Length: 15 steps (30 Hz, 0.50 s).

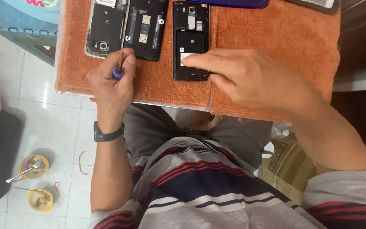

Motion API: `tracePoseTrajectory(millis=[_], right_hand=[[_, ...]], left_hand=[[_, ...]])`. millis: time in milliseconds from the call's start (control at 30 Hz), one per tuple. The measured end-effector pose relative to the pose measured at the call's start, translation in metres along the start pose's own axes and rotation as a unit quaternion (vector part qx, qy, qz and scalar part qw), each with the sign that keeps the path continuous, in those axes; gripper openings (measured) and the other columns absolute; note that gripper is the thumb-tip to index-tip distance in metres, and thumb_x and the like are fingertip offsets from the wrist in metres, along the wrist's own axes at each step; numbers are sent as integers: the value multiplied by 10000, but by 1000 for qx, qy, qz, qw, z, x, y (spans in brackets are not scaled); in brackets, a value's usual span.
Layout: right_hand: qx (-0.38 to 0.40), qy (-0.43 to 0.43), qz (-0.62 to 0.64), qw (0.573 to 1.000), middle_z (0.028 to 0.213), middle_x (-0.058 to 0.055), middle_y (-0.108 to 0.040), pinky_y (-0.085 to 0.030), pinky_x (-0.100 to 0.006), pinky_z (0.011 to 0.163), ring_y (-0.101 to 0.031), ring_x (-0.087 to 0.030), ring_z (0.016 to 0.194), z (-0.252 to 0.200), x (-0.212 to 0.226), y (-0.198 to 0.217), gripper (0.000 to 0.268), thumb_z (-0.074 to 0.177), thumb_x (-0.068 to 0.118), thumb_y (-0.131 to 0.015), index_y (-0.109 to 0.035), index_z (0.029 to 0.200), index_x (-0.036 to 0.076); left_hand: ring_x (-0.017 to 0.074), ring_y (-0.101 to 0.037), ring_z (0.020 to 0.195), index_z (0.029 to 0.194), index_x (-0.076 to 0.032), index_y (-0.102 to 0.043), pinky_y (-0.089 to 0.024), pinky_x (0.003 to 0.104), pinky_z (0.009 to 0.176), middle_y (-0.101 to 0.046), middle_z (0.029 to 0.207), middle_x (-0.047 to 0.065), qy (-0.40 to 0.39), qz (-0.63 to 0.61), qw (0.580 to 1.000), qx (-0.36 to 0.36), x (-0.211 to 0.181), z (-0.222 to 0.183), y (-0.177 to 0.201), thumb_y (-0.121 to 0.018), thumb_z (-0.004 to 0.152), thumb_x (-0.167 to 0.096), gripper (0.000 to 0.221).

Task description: Disassembling a feature phone by removing screws with a screwdriver and prying the casing apart with a tool.

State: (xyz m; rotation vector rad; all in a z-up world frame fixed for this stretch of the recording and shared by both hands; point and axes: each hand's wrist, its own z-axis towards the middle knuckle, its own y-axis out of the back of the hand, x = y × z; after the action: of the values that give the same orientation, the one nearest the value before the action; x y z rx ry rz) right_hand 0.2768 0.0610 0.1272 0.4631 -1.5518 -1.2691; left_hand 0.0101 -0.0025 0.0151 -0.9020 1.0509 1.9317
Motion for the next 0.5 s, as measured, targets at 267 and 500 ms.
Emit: tracePoseTrajectory(millis=[267, 500], right_hand=[[-21, 30, -40, 999, 1040, -139, -684, -482, -357, 573, -614, -241, 737, -1, -12, 1, 362, 994, -89, -586, -603, 1344, 4], [-93, 7, -169, 981, 522, 39, -479, -334, -248, 366, -460, -111, 407, -5, -31, -15, 139, 1075, 147, -792, -697, 1131, 63]], left_hand=[[120, -526, 778, 1389, -68, -575, -473, 296, 760, -704, 953, 47, 49, -22, 998, 33, -1, 0, 6, -659, 1037, -196, 384], [253, -646, 881, 1254, -104, -537, -466, 391, 767, -681, 1097, 95, 71, 73, 995, 3, -14, -8, -32, -509, 1060, -177, 209]])
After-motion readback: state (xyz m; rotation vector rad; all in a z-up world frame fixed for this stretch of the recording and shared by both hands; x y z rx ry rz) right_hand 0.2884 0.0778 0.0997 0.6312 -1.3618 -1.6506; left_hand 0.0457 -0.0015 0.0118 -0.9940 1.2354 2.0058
